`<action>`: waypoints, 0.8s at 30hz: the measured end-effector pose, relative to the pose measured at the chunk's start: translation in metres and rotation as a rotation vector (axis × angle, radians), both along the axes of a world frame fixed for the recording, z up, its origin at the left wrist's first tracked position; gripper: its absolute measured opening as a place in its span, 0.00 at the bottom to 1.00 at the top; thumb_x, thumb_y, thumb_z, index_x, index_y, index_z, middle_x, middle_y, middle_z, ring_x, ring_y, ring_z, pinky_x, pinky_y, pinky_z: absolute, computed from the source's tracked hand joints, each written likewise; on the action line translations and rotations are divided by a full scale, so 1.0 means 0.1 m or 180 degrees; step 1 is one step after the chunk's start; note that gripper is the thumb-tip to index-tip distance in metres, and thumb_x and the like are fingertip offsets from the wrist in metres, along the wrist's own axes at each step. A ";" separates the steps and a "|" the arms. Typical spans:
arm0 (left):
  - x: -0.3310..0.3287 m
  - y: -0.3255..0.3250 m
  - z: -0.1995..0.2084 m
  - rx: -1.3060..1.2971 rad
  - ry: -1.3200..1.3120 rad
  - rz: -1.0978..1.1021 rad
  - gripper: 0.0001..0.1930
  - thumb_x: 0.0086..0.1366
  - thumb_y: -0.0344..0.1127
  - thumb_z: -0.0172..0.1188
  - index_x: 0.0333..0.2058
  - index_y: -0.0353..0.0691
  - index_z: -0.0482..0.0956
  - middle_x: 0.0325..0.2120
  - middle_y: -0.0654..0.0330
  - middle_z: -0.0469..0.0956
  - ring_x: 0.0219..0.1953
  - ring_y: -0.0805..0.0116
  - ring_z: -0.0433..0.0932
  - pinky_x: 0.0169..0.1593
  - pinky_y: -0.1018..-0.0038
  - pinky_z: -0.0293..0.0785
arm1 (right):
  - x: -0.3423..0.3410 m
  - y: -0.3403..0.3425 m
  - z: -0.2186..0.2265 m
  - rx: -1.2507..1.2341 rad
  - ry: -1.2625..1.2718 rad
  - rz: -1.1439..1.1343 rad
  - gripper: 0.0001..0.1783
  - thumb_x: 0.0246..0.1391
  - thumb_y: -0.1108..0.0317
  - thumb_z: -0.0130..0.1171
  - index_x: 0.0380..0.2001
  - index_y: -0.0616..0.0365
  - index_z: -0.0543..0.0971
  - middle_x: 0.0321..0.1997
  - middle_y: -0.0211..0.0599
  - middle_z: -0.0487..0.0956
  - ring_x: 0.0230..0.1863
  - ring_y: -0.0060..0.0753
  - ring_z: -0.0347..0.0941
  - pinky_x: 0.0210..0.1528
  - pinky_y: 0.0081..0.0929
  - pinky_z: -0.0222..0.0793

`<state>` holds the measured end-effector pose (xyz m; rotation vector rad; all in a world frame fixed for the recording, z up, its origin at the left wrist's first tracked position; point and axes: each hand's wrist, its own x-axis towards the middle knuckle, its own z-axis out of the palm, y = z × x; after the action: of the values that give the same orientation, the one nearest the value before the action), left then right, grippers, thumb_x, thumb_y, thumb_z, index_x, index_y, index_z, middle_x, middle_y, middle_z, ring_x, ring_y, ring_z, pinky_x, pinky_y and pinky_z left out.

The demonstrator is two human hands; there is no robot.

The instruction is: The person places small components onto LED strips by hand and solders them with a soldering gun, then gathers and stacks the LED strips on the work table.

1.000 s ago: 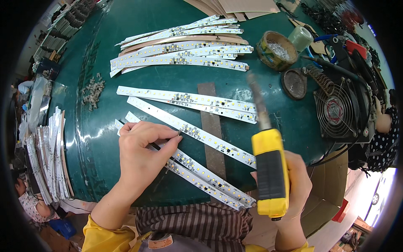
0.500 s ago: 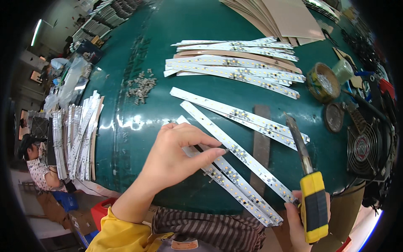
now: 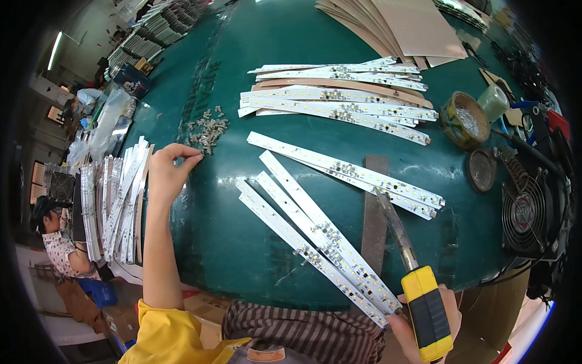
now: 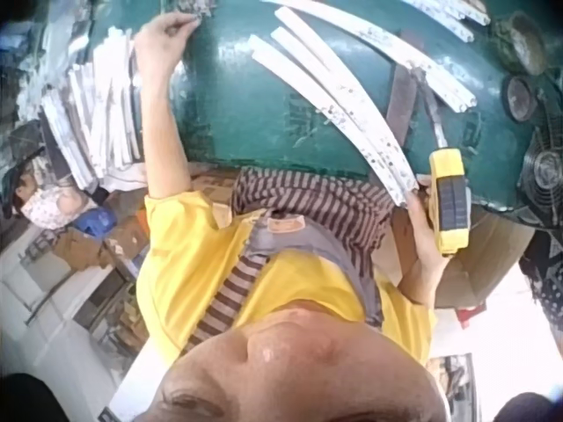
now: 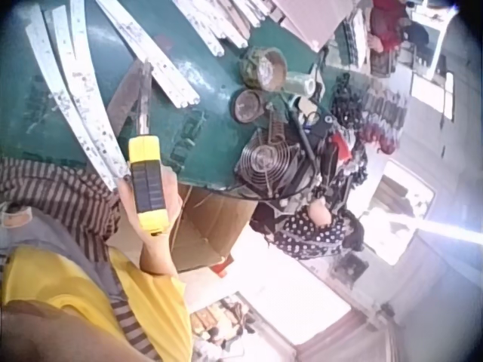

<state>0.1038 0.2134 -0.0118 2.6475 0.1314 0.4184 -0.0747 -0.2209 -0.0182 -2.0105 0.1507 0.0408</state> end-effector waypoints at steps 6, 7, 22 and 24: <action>-0.04 -0.04 0.02 -0.0320 0.0183 0.0129 0.08 0.52 0.29 0.70 0.32 0.34 0.86 0.27 0.54 0.84 0.31 0.65 0.83 0.37 0.74 0.74 | 0.06 -0.07 0.08 -0.0429 -0.0116 -0.0239 0.33 0.35 0.79 0.72 0.49 0.59 0.73 0.43 0.30 0.74 0.35 0.21 0.67 0.37 0.20 0.63; -0.06 -0.02 0.01 -0.0397 0.0132 0.0113 0.08 0.52 0.29 0.70 0.32 0.34 0.86 0.27 0.54 0.84 0.30 0.65 0.82 0.37 0.75 0.74 | 0.15 -0.05 0.10 -0.0736 -0.0450 -0.0359 0.32 0.34 0.77 0.75 0.47 0.58 0.74 0.43 0.30 0.75 0.32 0.23 0.69 0.35 0.21 0.66; 0.04 -0.02 0.08 0.0024 0.0162 -0.0736 0.05 0.50 0.25 0.66 0.26 0.32 0.81 0.23 0.56 0.81 0.30 0.64 0.80 0.37 0.72 0.73 | 1.11 0.14 0.07 -0.2252 -0.1710 -0.0054 0.27 0.39 0.80 0.68 0.47 0.60 0.74 0.36 0.43 0.73 0.35 0.45 0.72 0.39 0.30 0.69; -0.01 -0.06 0.08 0.0428 -0.0019 -0.0609 0.05 0.50 0.26 0.66 0.26 0.32 0.80 0.23 0.55 0.82 0.28 0.64 0.81 0.36 0.72 0.74 | 1.11 0.13 0.07 -0.2272 -0.1685 -0.0034 0.27 0.39 0.79 0.69 0.47 0.60 0.74 0.36 0.43 0.73 0.35 0.45 0.72 0.39 0.29 0.69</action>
<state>0.1025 0.2074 -0.0035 2.7576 -0.1565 0.3828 0.0364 -0.2081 -0.0112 -2.6451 -0.1928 -0.6272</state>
